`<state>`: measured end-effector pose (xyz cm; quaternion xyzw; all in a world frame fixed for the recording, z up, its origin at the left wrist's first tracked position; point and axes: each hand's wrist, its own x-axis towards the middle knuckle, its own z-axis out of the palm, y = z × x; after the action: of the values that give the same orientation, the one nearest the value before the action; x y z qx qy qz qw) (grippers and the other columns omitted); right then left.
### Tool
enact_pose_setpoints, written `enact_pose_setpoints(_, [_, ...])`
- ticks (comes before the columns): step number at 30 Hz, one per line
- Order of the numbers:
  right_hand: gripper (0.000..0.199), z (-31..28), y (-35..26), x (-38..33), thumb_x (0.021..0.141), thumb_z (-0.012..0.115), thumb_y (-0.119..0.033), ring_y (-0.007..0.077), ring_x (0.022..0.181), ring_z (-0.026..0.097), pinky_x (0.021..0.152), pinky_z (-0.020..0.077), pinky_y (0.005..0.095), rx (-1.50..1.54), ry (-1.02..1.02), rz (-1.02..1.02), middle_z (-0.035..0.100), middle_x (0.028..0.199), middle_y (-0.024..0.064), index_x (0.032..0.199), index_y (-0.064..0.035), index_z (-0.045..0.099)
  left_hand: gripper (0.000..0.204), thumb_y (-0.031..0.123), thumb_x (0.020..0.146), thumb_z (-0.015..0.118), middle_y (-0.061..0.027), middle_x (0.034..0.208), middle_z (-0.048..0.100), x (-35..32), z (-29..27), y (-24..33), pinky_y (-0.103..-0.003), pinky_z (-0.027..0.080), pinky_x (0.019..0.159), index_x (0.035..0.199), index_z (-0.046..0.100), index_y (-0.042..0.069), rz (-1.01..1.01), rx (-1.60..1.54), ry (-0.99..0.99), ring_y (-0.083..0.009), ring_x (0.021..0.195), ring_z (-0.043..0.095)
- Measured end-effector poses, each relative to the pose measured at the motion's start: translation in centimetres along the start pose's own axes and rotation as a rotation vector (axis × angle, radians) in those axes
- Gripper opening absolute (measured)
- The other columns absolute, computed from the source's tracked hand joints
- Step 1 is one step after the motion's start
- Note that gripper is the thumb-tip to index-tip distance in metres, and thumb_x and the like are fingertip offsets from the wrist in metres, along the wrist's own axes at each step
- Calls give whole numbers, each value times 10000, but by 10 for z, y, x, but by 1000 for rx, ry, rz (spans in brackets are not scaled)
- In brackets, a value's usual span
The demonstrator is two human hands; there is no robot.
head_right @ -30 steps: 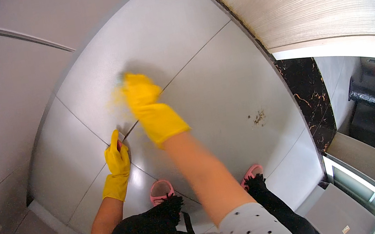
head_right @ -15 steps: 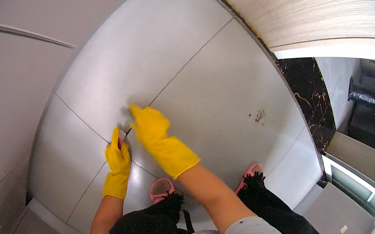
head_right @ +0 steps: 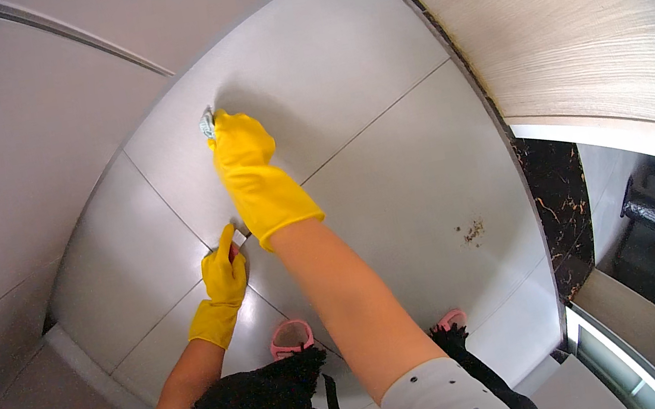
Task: The person sits on the floor and uses a scraper to remove debris from the tile surface and grout lines. They then wipe the area with a cloth to collect the loosened dirt and debris.
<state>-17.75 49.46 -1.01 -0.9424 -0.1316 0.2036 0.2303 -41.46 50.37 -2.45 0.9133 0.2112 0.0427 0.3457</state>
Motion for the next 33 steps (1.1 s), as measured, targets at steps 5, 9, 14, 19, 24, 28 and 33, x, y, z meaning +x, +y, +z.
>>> enact_pose_setpoints(5, [301,-20,121,-35,844,702,-237,368,958,659,816,529,469,4,293,-111,710,1012,130,1112,-104,668,554,45,771,596,-100,713,645,-9,3,-10,-439,462,577,1324,569,36,-27,11,20,-329,579,586])
enact_pose_setpoints(9, [350,-85,233,-102,843,731,-266,377,923,660,789,532,467,141,268,189,707,974,153,1146,-102,665,565,44,766,576,-106,733,646,-6,2,-5,-445,462,580,1331,580,45,-24,7,42,-332,583,590])
enact_pose_setpoints(14, [396,-88,200,-159,823,747,-305,376,903,662,756,529,501,-34,305,114,693,935,157,1151,-109,648,570,51,791,566,-99,750,642,-10,11,-9,-438,459,610,1361,561,64,21,60,77,-326,604,584])
enact_pose_setpoints(19, [432,-56,163,-158,823,727,-344,386,936,651,781,520,512,-73,-37,39,679,1007,160,1213,-184,632,543,95,853,574,-116,783,645,-9,15,-1,-430,448,693,1394,536,75,-18,57,57,-317,668,570])
enact_pose_setpoints(24, [377,-90,260,-174,823,727,-281,389,869,665,733,531,496,20,386,226,686,892,162,1148,-116,634,515,76,885,561,-142,823,653,-14,12,2,-428,445,732,1399,533,82,-52,65,52,-339,722,575])
enact_pose_setpoints(28, [357,-97,209,-217,807,731,-266,376,813,667,684,531,492,-88,196,164,682,856,159,1124,-133,636,481,53,905,532,-152,831,646,-16,10,-1,-408,454,717,1387,535,62,-62,29,48,-321,726,581])
enact_pose_setpoints(33, [364,-20,144,-228,768,732,-245,369,829,668,678,525,502,-68,-213,-113,688,905,145,1116,-190,640,451,47,914,521,-175,851,646,-5,13,17,-376,473,672,1364,537,22,-37,-9,84,-303,711,595])
